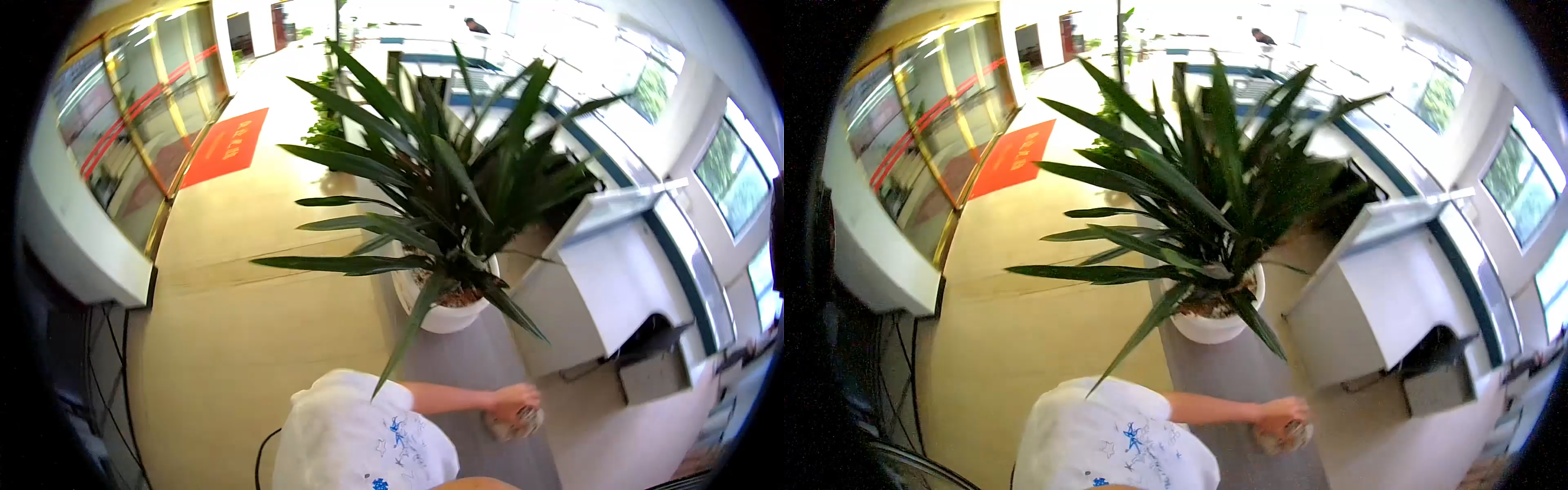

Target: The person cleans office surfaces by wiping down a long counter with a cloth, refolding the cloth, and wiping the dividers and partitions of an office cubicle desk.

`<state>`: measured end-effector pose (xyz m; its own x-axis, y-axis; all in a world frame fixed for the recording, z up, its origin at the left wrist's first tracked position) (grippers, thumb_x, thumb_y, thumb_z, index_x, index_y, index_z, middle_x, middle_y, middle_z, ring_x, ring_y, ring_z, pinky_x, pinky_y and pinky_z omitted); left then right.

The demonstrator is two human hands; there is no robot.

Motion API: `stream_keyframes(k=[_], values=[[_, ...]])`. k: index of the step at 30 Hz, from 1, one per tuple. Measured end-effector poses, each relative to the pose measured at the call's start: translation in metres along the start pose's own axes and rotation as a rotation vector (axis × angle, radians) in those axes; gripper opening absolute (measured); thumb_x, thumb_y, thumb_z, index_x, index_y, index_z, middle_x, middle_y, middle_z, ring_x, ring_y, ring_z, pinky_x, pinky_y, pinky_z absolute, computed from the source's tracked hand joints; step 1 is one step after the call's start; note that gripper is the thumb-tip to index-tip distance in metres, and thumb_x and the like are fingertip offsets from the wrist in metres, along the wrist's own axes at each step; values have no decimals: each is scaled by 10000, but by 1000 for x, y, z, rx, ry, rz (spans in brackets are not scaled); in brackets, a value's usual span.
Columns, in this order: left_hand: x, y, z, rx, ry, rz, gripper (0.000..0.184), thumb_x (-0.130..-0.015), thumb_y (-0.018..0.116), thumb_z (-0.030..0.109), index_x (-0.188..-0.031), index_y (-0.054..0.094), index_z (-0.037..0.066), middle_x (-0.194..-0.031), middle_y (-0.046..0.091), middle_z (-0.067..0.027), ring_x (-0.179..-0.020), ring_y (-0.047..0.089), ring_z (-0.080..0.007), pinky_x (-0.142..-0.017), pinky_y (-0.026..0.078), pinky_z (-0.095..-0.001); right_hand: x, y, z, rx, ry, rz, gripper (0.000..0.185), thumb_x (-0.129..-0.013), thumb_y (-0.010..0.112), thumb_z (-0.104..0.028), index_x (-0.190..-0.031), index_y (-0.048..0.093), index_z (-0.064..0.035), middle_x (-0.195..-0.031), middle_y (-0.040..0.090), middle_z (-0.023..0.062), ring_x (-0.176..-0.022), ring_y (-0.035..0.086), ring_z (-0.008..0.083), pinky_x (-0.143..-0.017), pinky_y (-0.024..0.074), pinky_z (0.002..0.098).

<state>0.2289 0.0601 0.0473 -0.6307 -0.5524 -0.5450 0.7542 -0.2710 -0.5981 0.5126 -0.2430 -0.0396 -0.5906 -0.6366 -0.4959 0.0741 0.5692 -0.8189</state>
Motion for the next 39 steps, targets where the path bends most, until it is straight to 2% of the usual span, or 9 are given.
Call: stream_keyframes(k=[2,3,6,7,14,21,27,30,39], values=[[-30,2,-4,36,-93,17,495,-695,872,480,-909,694,71,-989,655,-161,-987,630,-376,-869,511,-494,0,4,6,-10,5,-57,485,-996,660,-254,-1398,634,15,-1510,570,266,-1408,520,445,-1207,383,527],[-35,7,-3,20,-102,36,476,-700,869,480,-877,695,74,-976,671,-163,-978,644,-372,-882,518,-491,8,1,-1,59,153,-108,463,-990,665,-193,-1396,632,27,-1483,591,267,-1394,542,418,-1199,394,504],[-32,11,-4,16,-112,71,478,-699,884,475,-976,762,106,-1003,685,-146,-1006,647,-351,-889,522,-485,4,-41,-59,4,246,-97,429,-956,695,-119,-1369,645,-12,-1515,585,207,-1423,525,381,-1203,397,473],[-33,-1,9,124,-186,-91,472,-695,892,471,-976,768,113,-1038,685,-126,-1052,632,-347,-928,511,-488,4,-40,-52,1,215,-83,429,-950,706,-121,-1361,646,-14,-1511,588,208,-1421,528,376,-1206,393,475],[73,-39,43,121,80,-377,515,-679,905,460,-993,726,94,-1093,674,-99,-1116,604,-330,-962,509,-498,4,-31,-48,52,262,-82,465,-954,671,-177,-1402,608,-70,-1550,559,163,-1472,473,372,-1223,363,507],[30,-57,-30,117,7,-332,488,-685,940,327,-1032,722,61,-1109,696,-116,-1103,637,-334,-912,542,-469,8,-34,-53,42,266,-67,475,-974,638,-216,-1426,583,-80,-1575,529,170,-1490,443,386,-1244,324,525],[-32,-48,-66,-114,-257,105,427,-748,896,363,-995,697,77,-1113,687,-83,-1083,618,-337,-899,529,-446,9,-27,-50,28,252,-56,481,-967,644,-220,-1423,575,-80,-1580,517,172,-1495,430,390,-1241,323,537],[-23,-44,-47,-179,-327,21,472,-780,883,354,-1087,692,51,-1129,660,-122,-1088,594,-354,-920,505,-451,4,-32,-49,50,259,-69,483,-968,643,-222,-1423,568,-78,-1586,509,173,-1495,428,389,-1237,325,543],[78,-60,28,-20,-59,-179,506,-738,893,417,-1082,709,95,-1133,669,-114,-1107,603,-362,-965,494,-485,8,-32,-48,22,289,-60,500,-960,648,-221,-1427,550,-74,-1581,495,187,-1495,410,409,-1231,315,558]])
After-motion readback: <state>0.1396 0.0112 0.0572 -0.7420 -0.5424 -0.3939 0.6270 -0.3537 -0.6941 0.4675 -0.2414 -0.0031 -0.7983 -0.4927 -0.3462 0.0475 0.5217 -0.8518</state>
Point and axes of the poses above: each hand's wrist, its own x-axis away from the middle knuckle, its own y-axis out of the palm, z = x × y, the point moved 4 cm from there along -x, towards the middle knuckle
